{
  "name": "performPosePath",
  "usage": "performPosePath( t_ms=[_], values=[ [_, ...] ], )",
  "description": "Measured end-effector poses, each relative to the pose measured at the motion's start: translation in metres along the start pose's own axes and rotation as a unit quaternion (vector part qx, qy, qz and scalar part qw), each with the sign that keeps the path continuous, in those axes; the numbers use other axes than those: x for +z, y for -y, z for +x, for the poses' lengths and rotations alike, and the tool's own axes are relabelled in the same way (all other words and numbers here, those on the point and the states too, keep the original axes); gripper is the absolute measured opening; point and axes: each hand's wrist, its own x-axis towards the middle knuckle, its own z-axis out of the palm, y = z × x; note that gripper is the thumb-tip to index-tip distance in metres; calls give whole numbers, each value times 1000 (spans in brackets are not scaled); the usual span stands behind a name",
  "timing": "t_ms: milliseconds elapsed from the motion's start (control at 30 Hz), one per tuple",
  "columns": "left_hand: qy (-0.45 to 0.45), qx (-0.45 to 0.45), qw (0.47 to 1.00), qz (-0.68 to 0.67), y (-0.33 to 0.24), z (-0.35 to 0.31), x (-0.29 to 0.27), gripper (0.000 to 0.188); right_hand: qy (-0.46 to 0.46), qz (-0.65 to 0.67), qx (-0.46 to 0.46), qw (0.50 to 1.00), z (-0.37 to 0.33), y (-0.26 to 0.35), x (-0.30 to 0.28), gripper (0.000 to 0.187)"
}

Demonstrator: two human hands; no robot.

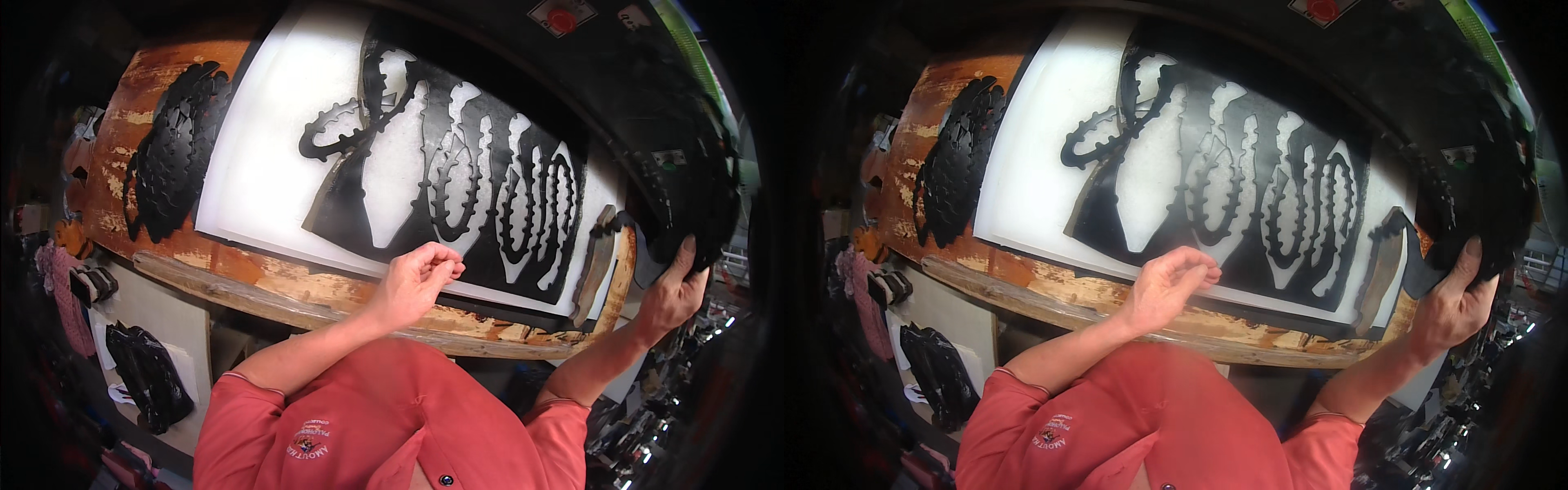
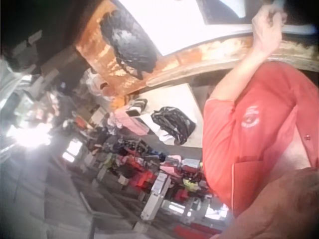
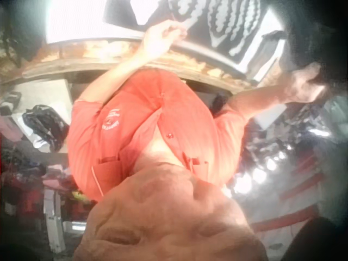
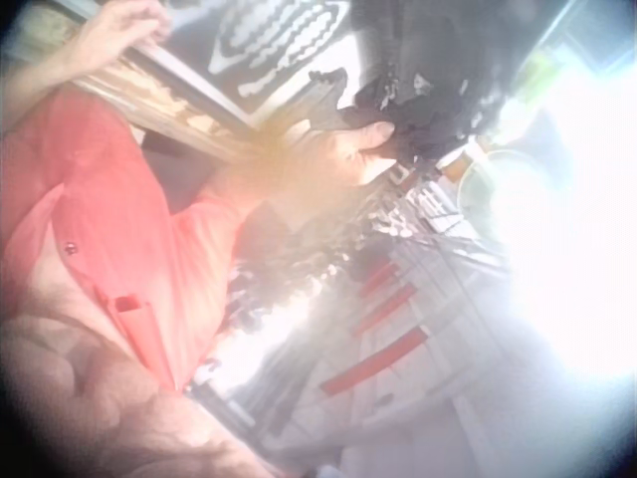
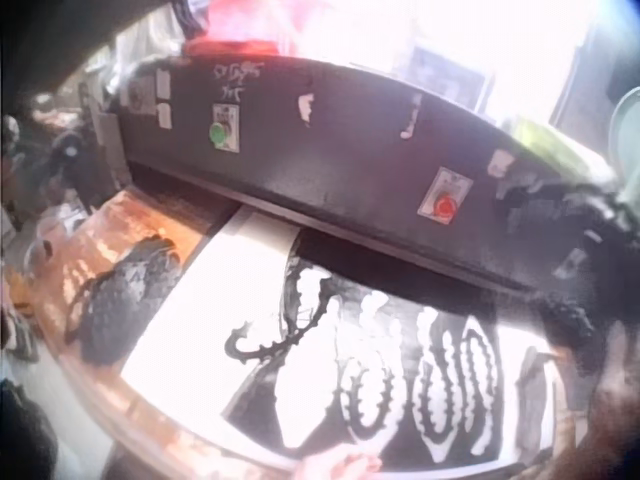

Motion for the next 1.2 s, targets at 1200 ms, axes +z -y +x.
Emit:
performPosePath(
  t_ms=[1200],
  values=[
    [-30,78,996,-24,-12,-64,-48,37,276,342,201,875,-15,128,76,28]
  ],
)
